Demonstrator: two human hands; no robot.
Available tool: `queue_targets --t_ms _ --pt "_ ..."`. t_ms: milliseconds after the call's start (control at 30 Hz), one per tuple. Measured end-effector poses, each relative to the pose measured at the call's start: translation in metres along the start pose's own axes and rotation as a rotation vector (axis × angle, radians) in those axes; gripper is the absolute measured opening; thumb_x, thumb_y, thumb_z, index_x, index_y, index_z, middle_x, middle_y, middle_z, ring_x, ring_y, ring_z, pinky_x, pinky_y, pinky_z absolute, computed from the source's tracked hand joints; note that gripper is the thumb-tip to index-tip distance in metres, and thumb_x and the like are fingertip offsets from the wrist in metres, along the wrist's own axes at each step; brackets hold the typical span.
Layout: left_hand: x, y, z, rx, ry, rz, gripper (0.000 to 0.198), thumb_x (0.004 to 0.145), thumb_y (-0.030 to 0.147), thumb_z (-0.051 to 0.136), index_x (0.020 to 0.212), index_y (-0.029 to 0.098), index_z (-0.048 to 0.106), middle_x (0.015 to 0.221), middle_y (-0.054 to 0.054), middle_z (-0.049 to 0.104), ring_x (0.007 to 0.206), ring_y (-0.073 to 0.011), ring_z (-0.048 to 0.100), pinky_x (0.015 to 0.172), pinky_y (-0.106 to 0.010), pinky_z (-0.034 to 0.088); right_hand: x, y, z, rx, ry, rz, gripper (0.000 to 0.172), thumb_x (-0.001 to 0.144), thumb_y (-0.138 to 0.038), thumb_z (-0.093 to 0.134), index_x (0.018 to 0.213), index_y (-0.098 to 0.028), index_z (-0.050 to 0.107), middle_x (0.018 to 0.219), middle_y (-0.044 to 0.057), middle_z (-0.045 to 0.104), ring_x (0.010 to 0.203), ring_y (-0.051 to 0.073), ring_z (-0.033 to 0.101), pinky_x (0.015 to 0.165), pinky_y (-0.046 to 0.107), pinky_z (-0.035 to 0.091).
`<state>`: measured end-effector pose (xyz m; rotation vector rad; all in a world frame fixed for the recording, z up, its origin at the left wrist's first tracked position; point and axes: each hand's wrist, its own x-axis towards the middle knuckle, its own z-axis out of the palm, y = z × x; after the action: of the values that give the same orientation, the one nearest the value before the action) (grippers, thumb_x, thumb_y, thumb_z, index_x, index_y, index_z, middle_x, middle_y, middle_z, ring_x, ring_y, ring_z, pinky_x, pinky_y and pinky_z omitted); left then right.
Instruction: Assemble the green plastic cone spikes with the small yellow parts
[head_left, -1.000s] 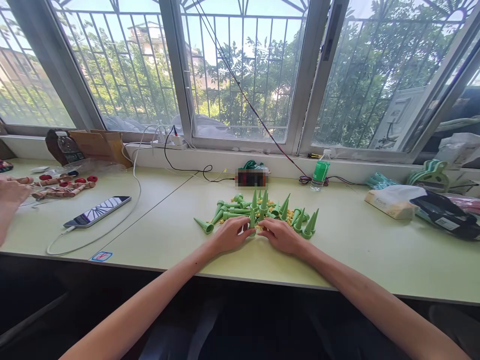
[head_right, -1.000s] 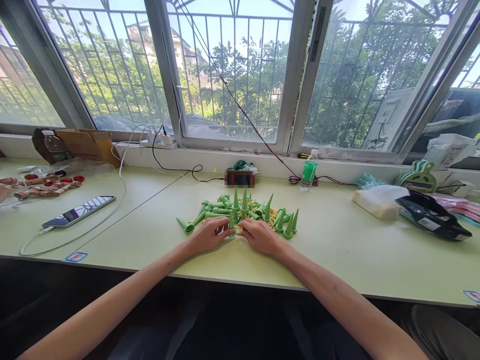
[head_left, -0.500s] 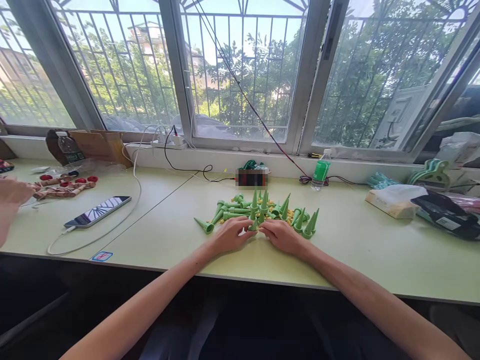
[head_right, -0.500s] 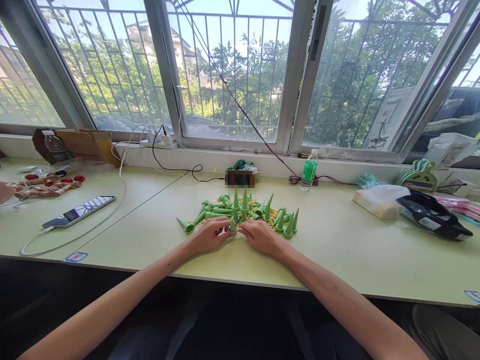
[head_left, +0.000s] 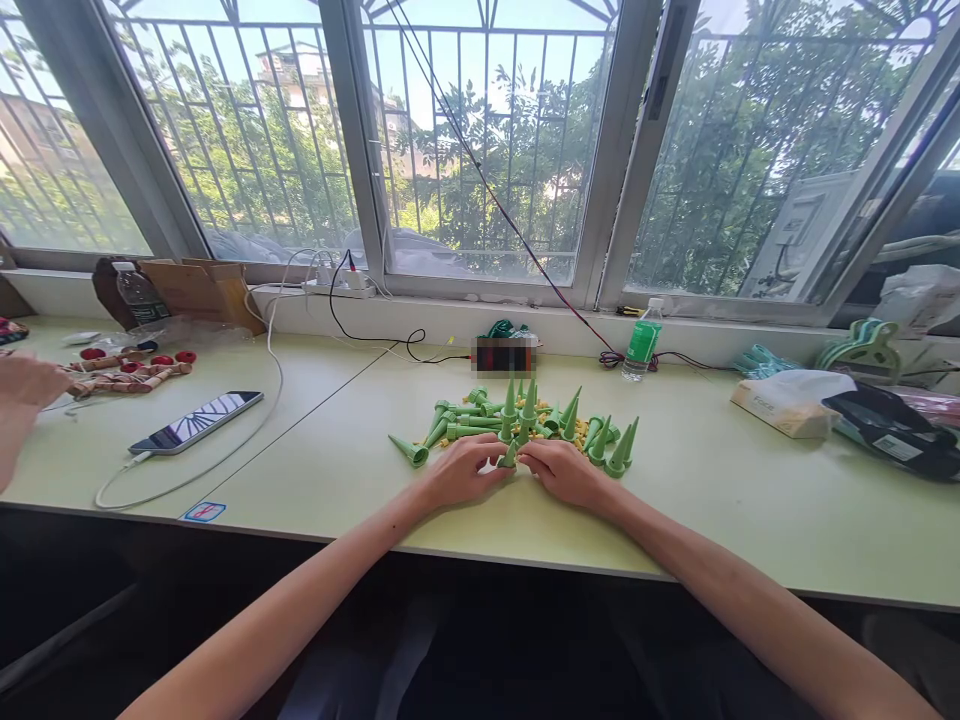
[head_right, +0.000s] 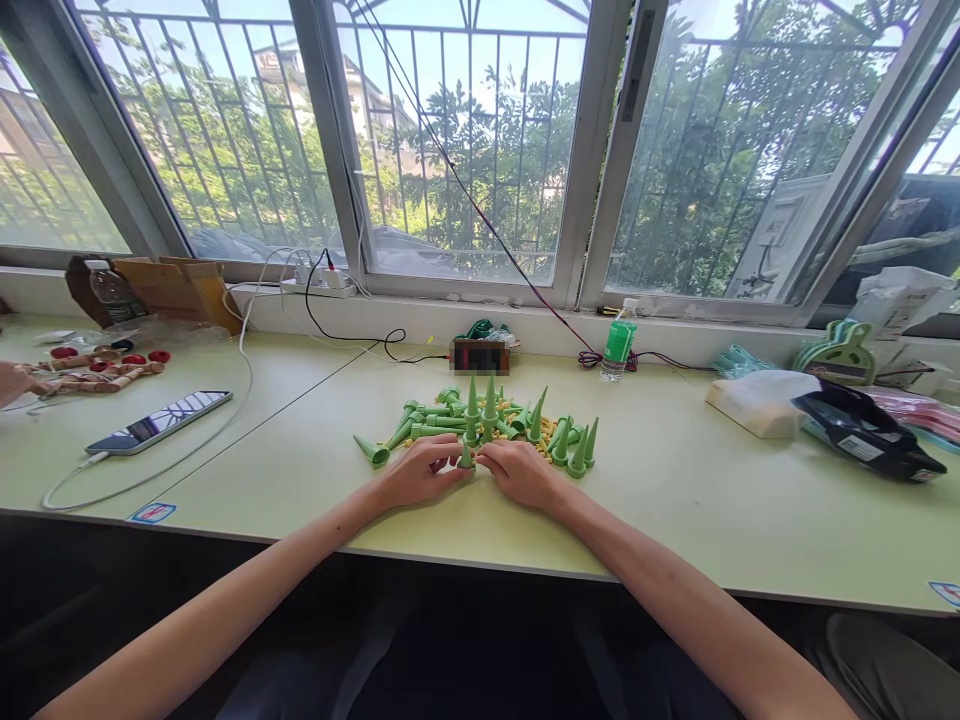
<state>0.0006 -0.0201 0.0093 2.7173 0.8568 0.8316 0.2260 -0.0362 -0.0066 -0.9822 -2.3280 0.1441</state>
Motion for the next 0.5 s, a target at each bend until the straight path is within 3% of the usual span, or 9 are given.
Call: queue_targets --t_ms 500 --pt "-0.0018 -0.004 0.0048 0.02 0.0 -0.02 0.021 0.088 0.03 0.063 0.075 0.017 0.054 0.07 0.002 0.05 0.061 -0.011 0.043 0.057 -0.023 0.034 -0.0003 -0.0037 -0.0026 0.026 -0.006 0.037 0.026 0.103 -0.018 0.043 0.085 -0.018 0.062 0.079 0.003 0.065 0.069 0.015 0.056 0.069 0.025 0.038"
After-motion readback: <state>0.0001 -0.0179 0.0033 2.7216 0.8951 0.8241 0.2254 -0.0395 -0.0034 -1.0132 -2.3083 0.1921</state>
